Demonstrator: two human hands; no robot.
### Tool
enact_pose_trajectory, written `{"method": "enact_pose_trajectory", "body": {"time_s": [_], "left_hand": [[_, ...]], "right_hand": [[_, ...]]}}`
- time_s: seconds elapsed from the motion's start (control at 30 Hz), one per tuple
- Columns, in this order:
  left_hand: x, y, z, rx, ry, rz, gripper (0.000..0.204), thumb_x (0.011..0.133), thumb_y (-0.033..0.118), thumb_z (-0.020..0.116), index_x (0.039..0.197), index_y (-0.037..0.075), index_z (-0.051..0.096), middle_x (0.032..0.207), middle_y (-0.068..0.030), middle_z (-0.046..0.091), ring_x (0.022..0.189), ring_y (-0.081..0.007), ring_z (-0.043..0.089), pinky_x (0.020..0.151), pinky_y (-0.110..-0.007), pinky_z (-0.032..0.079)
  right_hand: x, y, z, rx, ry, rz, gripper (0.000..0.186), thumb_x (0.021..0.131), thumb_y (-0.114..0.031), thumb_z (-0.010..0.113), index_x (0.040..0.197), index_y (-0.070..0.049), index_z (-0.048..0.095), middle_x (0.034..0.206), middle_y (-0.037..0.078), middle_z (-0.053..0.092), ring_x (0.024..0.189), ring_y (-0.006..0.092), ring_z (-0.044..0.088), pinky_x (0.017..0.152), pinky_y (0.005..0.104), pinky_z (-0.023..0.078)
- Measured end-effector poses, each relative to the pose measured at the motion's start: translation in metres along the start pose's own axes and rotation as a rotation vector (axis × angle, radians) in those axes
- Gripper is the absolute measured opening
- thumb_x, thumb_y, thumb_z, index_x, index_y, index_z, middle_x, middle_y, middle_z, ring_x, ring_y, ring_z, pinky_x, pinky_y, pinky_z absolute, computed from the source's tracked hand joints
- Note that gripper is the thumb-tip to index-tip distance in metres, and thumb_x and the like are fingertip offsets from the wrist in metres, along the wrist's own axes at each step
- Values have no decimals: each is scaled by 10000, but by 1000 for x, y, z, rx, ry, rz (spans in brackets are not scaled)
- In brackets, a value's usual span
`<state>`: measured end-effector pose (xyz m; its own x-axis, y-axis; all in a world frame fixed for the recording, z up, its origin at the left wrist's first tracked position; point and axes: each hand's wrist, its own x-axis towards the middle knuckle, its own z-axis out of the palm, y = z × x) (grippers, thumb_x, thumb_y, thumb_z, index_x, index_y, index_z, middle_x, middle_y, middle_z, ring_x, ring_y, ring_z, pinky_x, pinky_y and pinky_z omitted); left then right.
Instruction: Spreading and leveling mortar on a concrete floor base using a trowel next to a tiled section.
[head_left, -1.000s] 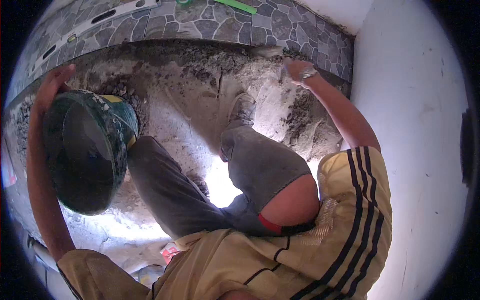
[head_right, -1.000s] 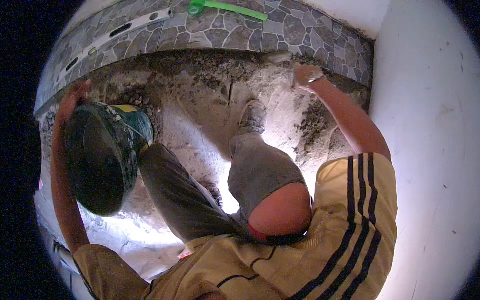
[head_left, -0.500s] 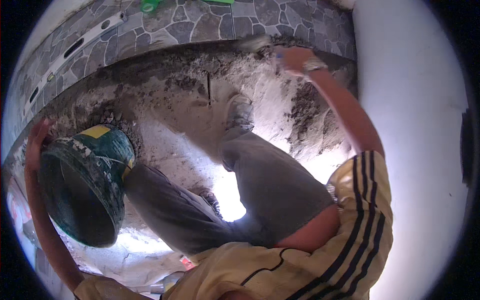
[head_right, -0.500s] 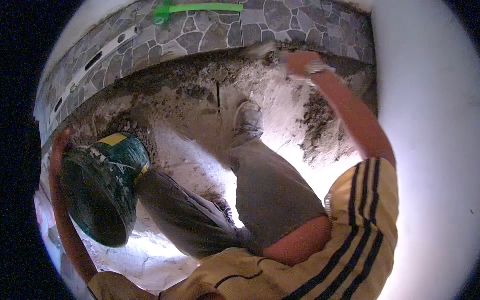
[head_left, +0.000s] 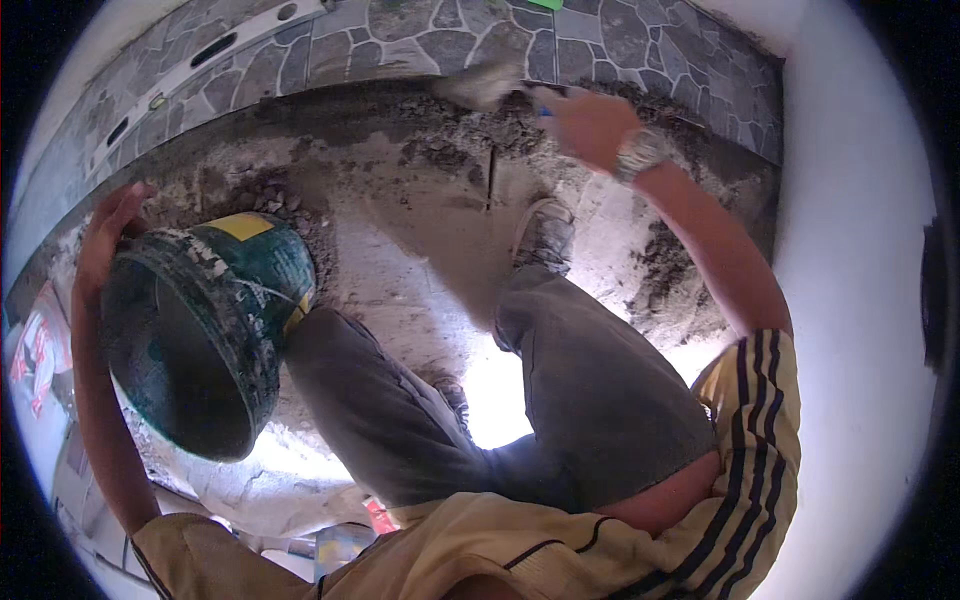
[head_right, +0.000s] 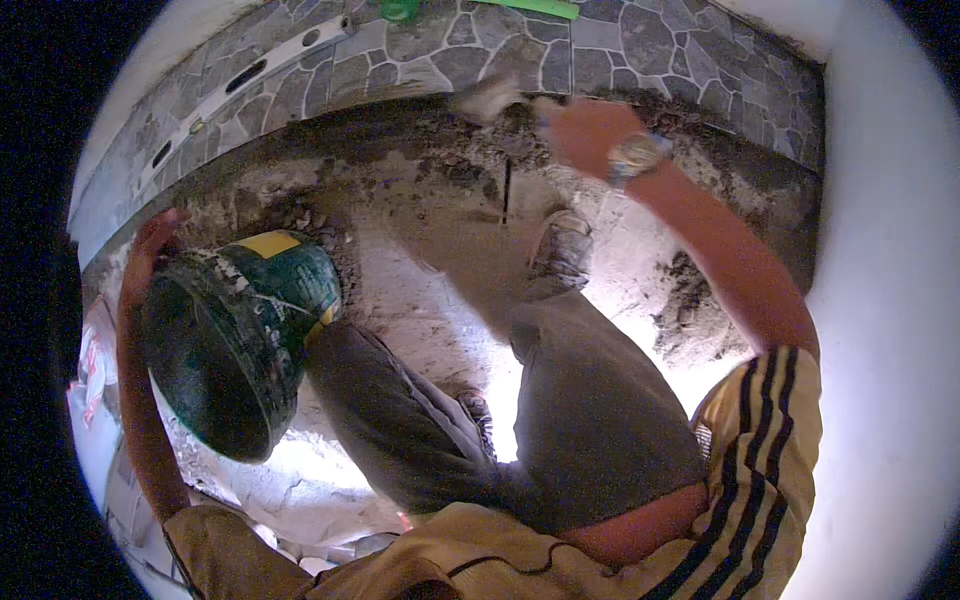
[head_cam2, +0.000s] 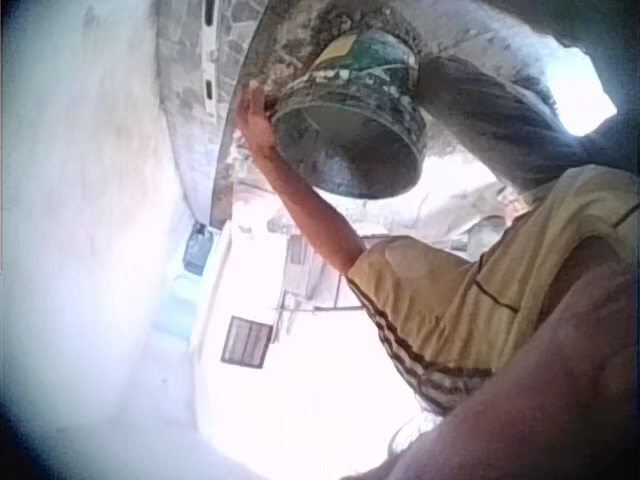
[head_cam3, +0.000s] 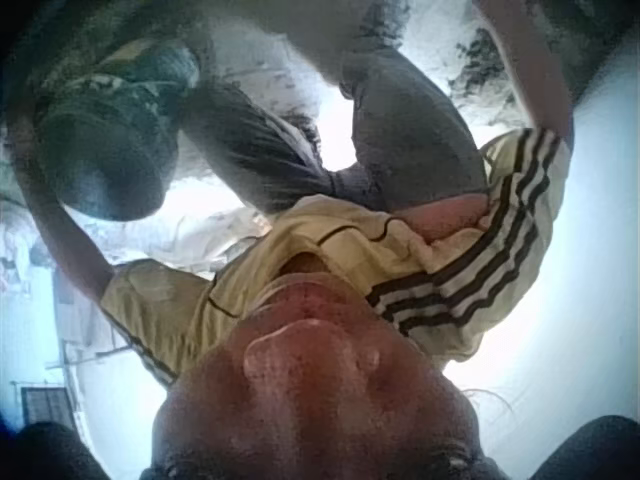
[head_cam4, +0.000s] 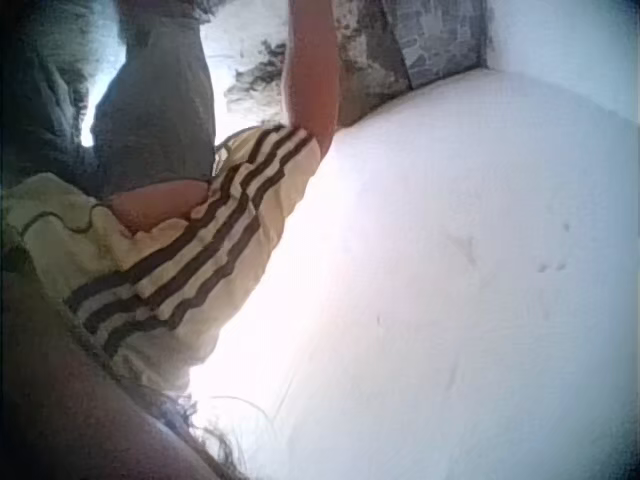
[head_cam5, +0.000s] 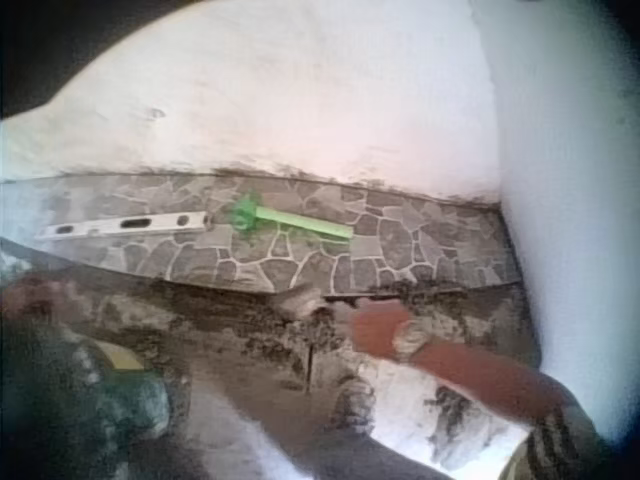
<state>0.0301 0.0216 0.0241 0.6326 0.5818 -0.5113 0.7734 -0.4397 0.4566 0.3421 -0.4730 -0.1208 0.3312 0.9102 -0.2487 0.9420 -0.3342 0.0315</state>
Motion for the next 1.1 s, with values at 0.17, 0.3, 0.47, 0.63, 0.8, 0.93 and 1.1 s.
{"method": "enact_pose_trajectory", "body": {"time_s": [0.17, 0.3, 0.47, 0.63, 0.8, 0.93, 1.1], "left_hand": [[2, -9, -1, 1, 2, 16, 500, 890, 506, 535, 1083, 60, 650, 718, -33, 538, 652, -115, 489, 612, -264, 380], [-5, -2, -4, -1, -53, 36, 507, 900, 506, 511, 1085, 54, 646, 735, -45, 565, 669, -121, 518, 631, -258, 390], [4, -19, 2, -82, 20, 81, 517, 900, 516, 508, 1108, 63, 644, 782, -38, 561, 695, -123, 523, 655, -259, 395], [11, -16, -10, 3, -116, 42, 536, 887, 538, 517, 1134, 78, 639, 822, -20, 546, 742, -120, 517, 664, -260, 393], [9, -27, -8, 7, 1, 16, 560, 872, 554, 529, 1147, 76, 624, 816, -21, 560, 715, -114, 516, 657, -259, 389], [8, -29, -4, -22, 62, 85, 564, 874, 546, 532, 1168, 72, 610, 879, -31, 574, 740, -122, 517, 683, -259, 396], [14, -27, -4, -39, -23, 57, 581, 881, 534, 535, 1204, 54, 588, 1010, -41, 578, 831, -146, 528, 755, -265, 402]], "right_hand": [[65, -56, -25, 70, -101, 72, 253, 920, -205, 454, 1092, -31, 517, 764, 160, 645, 709, 322, 668, 577, 440, 549], [20, 2, -9, -14, -38, 43, 252, 884, -207, 512, 1118, -116, 531, 771, 128, 647, 744, 285, 668, 606, 414, 553], [-84, 65, -10, -18, -225, 357, 390, 884, -303, 536, 1244, -154, 509, 875, 122, 667, 809, 277, 665, 661, 445, 548], [-96, 64, -22, -98, -303, 253, 372, 935, -335, 466, 1255, -150, 509, 856, 156, 662, 780, 323, 659, 694, 456, 542], [-69, 64, -7, -91, -318, 403, 405, 914, -336, 506, 1278, -160, 506, 1012, 123, 659, 924, 309, 644, 754, 451, 551], [-134, 126, 2, -15, -219, 396, 384, 891, -298, 504, 1228, -116, 541, 960, 175, 666, 826, 328, 665, 747, 496, 537], [-157, 157, -18, -92, -460, 569, 412, 889, -352, 497, 1234, -137, 562, 1022, 172, 663, 881, 328, 659, 779, 477, 535]]}}
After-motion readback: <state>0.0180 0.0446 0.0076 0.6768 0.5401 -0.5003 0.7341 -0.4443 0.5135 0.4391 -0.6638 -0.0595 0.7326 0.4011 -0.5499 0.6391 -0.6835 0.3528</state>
